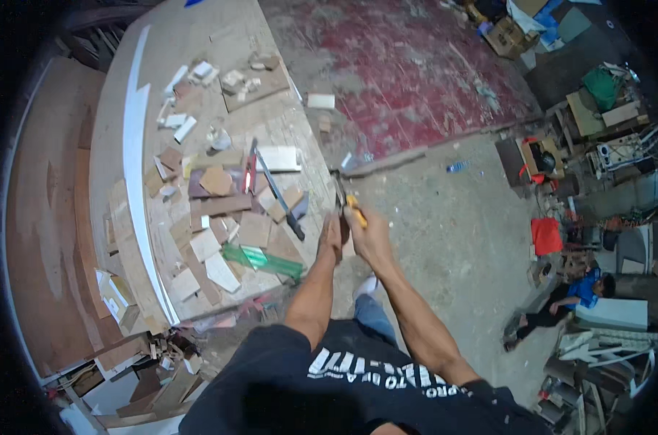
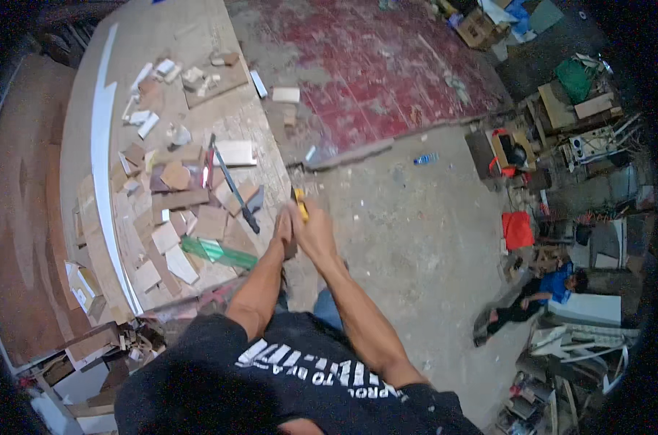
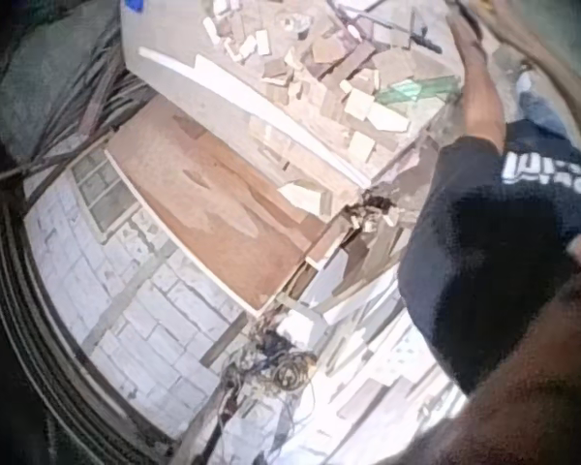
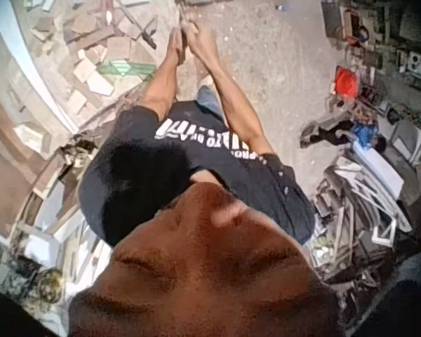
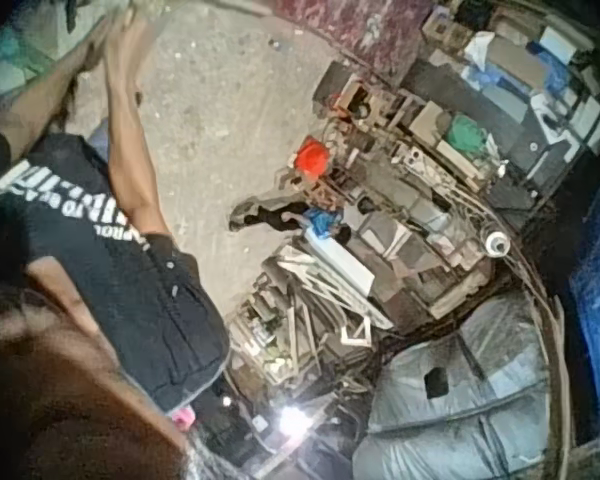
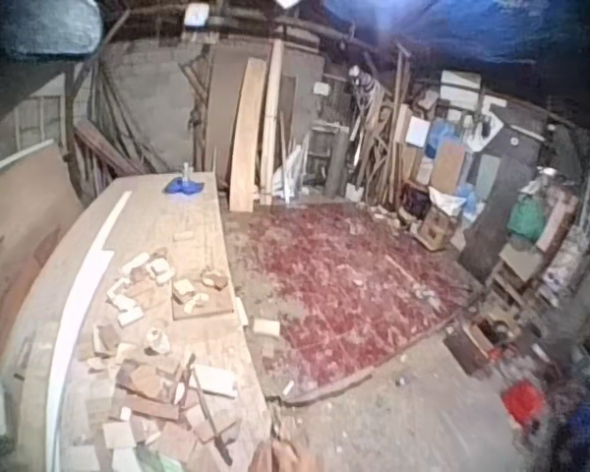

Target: The person cuts a wooden block with a handsaw, turns the wooden block by hand, and continues sawing into the block.

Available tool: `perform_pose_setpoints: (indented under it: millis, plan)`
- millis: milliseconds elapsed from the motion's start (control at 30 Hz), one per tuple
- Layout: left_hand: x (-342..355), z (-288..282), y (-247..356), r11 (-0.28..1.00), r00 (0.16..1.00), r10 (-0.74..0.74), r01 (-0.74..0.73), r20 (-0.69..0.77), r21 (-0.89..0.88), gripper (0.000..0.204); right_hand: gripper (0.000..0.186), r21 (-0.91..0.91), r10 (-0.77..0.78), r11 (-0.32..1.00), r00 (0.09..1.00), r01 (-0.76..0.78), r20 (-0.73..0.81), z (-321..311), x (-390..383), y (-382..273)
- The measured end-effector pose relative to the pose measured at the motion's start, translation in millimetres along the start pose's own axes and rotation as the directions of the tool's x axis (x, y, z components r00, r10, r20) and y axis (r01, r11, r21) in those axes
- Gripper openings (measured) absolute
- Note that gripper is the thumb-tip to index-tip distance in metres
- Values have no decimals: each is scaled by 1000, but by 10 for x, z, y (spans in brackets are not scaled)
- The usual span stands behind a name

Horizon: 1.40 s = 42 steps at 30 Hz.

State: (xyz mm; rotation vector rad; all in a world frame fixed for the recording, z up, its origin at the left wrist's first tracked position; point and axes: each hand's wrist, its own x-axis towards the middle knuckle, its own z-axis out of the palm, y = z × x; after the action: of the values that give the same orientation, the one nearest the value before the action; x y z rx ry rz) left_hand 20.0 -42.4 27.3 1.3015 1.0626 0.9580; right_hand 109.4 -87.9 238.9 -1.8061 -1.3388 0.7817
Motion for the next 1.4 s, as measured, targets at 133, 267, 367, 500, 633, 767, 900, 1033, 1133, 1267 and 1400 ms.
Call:
perform_pose_setpoints:
  millis: [133,267,367,500,633,767,900,1033,1133,1267,1400]
  plan:
    - [127,-215,-375,836,962,-236,273,-137,477,43,32,123,69,989,990,-85,125,-375,-504,-428]
    - [171,-111,-63,822,985,-108,166,-137,545,44,31,18,-53,998,999,53,7,-105,-248,-127]
    - [151,-140,88,816,978,-176,81,112,572,46,31,115,-51,992,999,53,-18,176,195,17]
    - [35,-172,-251,836,949,-296,310,-104,452,51,28,40,-62,997,996,60,56,-256,-497,-390]
    - [211,-58,-221,830,979,-22,130,-201,543,46,29,7,-117,993,993,118,-21,-43,-176,-11]
    - [107,-171,-243,836,983,-170,104,74,539,43,35,16,81,996,992,-84,99,214,255,-19]
    - [169,-172,-39,849,973,-216,229,-84,476,46,30,94,27,995,995,-36,99,-353,-530,-430]
    - [193,29,-381,825,980,-26,131,-195,550,44,30,54,-3,999,999,1,35,-16,24,-40]
    - [164,-43,-389,741,995,60,-100,82,665,43,31,78,28,996,998,-32,58,132,181,173]
    - [101,-161,-399,783,977,149,-21,-154,622,36,29,64,-23,998,990,15,139,-413,-572,-455]
    - [145,-155,-48,801,998,-56,37,13,598,34,32,-40,2,999,997,1,82,-28,-105,-23]
